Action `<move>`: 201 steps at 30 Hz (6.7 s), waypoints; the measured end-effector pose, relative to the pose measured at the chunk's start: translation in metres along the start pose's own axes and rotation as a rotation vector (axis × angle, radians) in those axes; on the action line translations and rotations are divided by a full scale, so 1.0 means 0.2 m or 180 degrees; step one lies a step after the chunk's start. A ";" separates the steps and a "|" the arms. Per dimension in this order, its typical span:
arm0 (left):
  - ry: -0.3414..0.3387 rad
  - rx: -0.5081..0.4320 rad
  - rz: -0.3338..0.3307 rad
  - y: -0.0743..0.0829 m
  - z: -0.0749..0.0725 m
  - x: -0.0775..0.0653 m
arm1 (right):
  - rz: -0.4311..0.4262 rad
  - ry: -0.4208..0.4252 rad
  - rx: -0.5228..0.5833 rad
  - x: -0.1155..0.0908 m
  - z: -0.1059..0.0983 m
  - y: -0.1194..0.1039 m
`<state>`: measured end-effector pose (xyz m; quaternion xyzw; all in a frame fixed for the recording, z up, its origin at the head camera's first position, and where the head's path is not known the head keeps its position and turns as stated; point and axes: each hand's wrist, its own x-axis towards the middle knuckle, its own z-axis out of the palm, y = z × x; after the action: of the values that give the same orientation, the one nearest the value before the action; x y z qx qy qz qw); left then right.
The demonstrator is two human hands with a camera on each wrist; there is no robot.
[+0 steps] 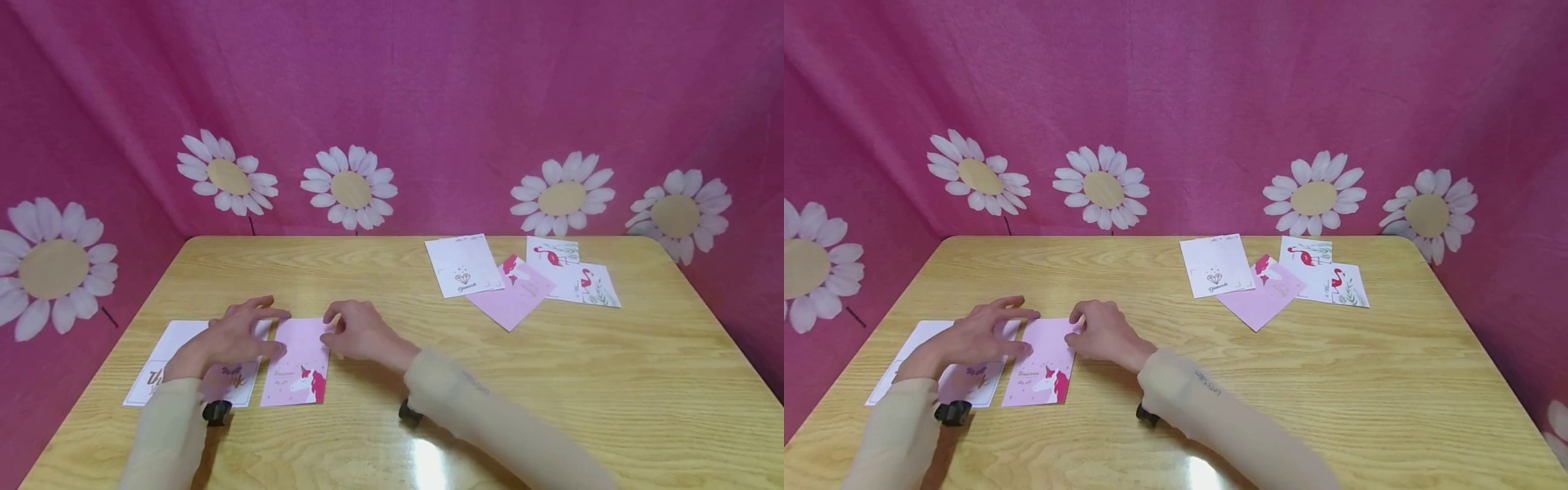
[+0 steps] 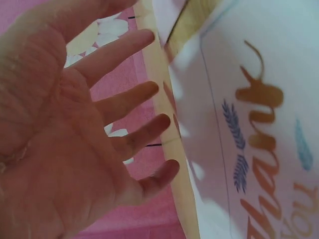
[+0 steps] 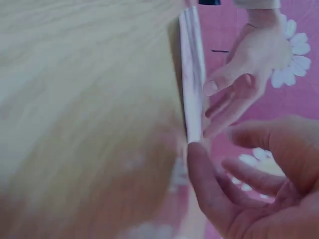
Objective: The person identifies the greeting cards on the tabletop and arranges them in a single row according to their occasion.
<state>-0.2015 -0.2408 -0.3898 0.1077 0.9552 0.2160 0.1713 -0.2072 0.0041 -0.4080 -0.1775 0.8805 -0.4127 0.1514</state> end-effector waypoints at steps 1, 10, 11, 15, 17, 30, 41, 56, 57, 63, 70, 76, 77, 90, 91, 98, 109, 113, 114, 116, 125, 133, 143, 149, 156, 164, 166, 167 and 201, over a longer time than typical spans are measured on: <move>0.0063 -0.0014 0.0045 0.00 0.00 0.00 | -0.0052 -0.0003 -0.0072 -0.01 -0.02 0.00; 0.1266 0.0062 0.0501 0.10 -0.01 0.04 | -0.0346 0.0319 -0.0895 -0.13 -0.25 0.14; 0.1315 0.0108 0.0518 0.11 -0.01 0.04 | -0.0371 0.0388 -0.0940 -0.14 -0.28 0.16; 0.1331 0.0223 0.0594 0.15 0.01 0.07 | -0.0359 0.0589 -0.1014 -0.18 -0.37 0.24; 0.1282 0.0238 0.0610 0.17 0.03 0.08 | -0.0325 0.0660 -0.1017 -0.20 -0.42 0.28; 0.1080 0.0147 0.0851 0.34 0.10 0.20 | -0.0002 0.0979 -0.0890 -0.34 -0.65 0.48; 0.0990 0.0090 0.1090 0.55 0.15 0.30 | 0.0353 0.1079 -0.0843 -0.43 -0.79 0.59; 0.0742 -0.0042 0.1368 0.80 0.26 0.43 | 0.0810 0.1078 -0.0785 -0.55 -0.97 0.74; 0.0722 -0.0058 0.1377 0.82 0.26 0.44 | 0.0849 0.1063 -0.0800 -0.55 -0.98 0.76; 0.0584 -0.0136 0.1444 0.91 0.30 0.49 | 0.0947 0.1129 -0.0930 -0.57 -1.04 0.84; 0.0416 -0.0183 0.1494 1.00 0.35 0.54 | 0.1142 0.1055 -0.1016 -0.56 -1.09 0.91; 0.0256 -0.0179 0.1535 1.07 0.39 0.59 | 0.1321 0.0916 -0.1095 -0.54 -1.11 0.93; 0.0226 -0.0178 0.1537 1.08 0.40 0.59 | 0.1335 0.0897 -0.1115 -0.53 -1.11 0.93; 0.0109 0.0001 0.1514 1.15 0.46 0.67 | 0.1217 0.1097 -0.1005 -0.56 -1.14 0.91; 0.0111 -0.0004 0.1500 1.16 0.47 0.67 | 0.1211 0.1118 -0.0935 -0.57 -1.14 0.91; 0.0181 -0.0570 0.1563 1.20 0.49 0.66 | 0.0867 0.1446 -0.0625 -0.68 -1.17 0.87; 0.0195 -0.2355 0.1129 1.33 0.57 0.65 | 0.0313 0.1931 -0.0197 -0.77 -1.13 0.79; 0.0125 -0.2610 0.0912 1.34 0.58 0.63 | 0.0157 0.1828 -0.0032 -0.78 -1.10 0.77; 0.0134 -0.2637 0.0888 1.34 0.57 0.63 | 0.0140 0.1812 -0.0010 -0.77 -1.10 0.76; 0.0171 -0.2739 0.0873 1.33 0.57 0.62 | 0.0169 0.1809 0.0030 -0.77 -1.09 0.74; 0.0317 -0.3226 0.0667 1.32 0.55 0.57 | 0.0280 0.1812 0.0286 -0.76 -1.03 0.69; 0.0333 -0.3156 0.0665 1.27 0.51 0.52 | 0.0031 0.1870 0.0567 -0.74 -0.96 0.63; 0.0208 -0.3137 0.0570 1.17 0.46 0.44 | -0.0043 0.1807 0.0627 -0.70 -0.88 0.57; 0.0028 -0.3102 0.0650 1.06 0.44 0.40 | -0.0146 0.1746 0.0667 -0.67 -0.81 0.54; -0.0059 -0.3015 0.0813 0.98 0.39 0.35 | -0.0189 0.1605 0.0655 -0.65 -0.75 0.49; 0.0026 -0.2987 0.0961 0.88 0.32 0.30 | -0.0027 0.1418 0.0710 -0.63 -0.69 0.44; 0.0014 -0.2971 0.0964 0.86 0.31 0.29 | -0.0035 0.1397 0.0727 -0.62 -0.68 0.43; 0.0012 -0.2945 0.0963 0.84 0.30 0.28 | -0.0045 0.1383 0.0752 -0.61 -0.67 0.42; -0.0001 -0.2261 0.0440 0.45 0.24 0.11 | -0.0136 0.0698 0.1073 -0.43 -0.34 0.30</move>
<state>-0.1919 -0.1372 -0.3968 0.1059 0.8110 0.5455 0.1832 -0.1711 0.1236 -0.4026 -0.1223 0.8062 -0.5742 0.0733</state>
